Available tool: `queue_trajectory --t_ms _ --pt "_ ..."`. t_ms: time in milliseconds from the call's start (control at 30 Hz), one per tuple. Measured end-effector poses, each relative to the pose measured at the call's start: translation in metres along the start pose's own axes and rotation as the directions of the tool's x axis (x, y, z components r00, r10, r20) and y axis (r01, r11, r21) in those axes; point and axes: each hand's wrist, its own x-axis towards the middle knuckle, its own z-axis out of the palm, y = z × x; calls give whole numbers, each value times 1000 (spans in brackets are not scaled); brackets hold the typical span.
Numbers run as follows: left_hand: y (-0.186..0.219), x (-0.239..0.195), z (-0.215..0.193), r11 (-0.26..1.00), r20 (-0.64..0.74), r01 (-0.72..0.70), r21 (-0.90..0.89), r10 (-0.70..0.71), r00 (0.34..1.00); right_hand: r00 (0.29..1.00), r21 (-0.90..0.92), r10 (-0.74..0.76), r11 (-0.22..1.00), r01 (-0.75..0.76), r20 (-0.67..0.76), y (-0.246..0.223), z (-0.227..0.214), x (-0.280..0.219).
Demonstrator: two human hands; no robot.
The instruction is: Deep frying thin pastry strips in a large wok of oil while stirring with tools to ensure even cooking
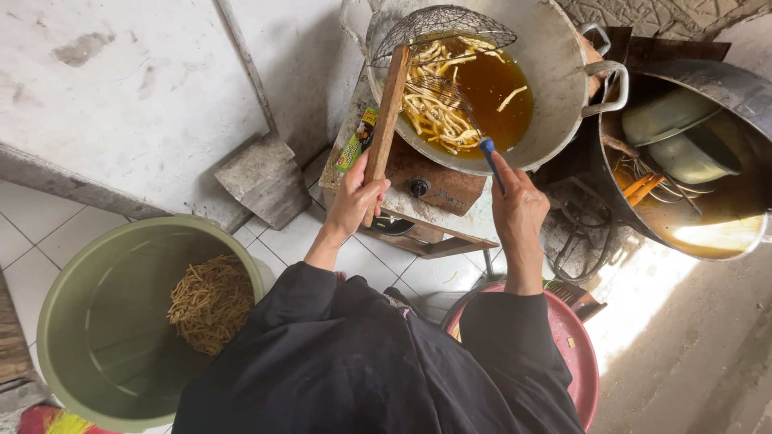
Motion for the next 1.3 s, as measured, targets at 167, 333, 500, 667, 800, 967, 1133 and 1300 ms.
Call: queue_trajectory --t_ms 167,333,500,667,800,967,1133,1300 --pt "-4 -2 -1 1000 -9 19 -14 -19 1000 1000 11 -15 1000 16 -17 -3 -7 9" --pt "-8 -1 -1 999 1 33 -10 -33 999 1000 3 -22 1000 23 -10 1 -4 13" --pt "-8 0 0 999 8 38 -12 -38 999 999 -33 -27 999 28 17 9 -6 15" --pt "-2 2 1 999 7 44 -14 -44 999 994 -62 -93 993 96 56 4 -20 22" --pt "-4 1 -1 999 11 44 8 -44 999 978 -98 -177 977 188 112 10 -21 33" --pt "-3 1 -1 1000 13 22 7 -22 1000 961 -107 -236 962 252 148 39 2 55" --pt "-4 4 0 999 15 -8 38 7 1000 950 -133 -253 951 279 182 57 23 71" --pt "-4 4 2 1000 -2 -13 15 13 1000 946 -300 -308 897 325 105 64 34 70"
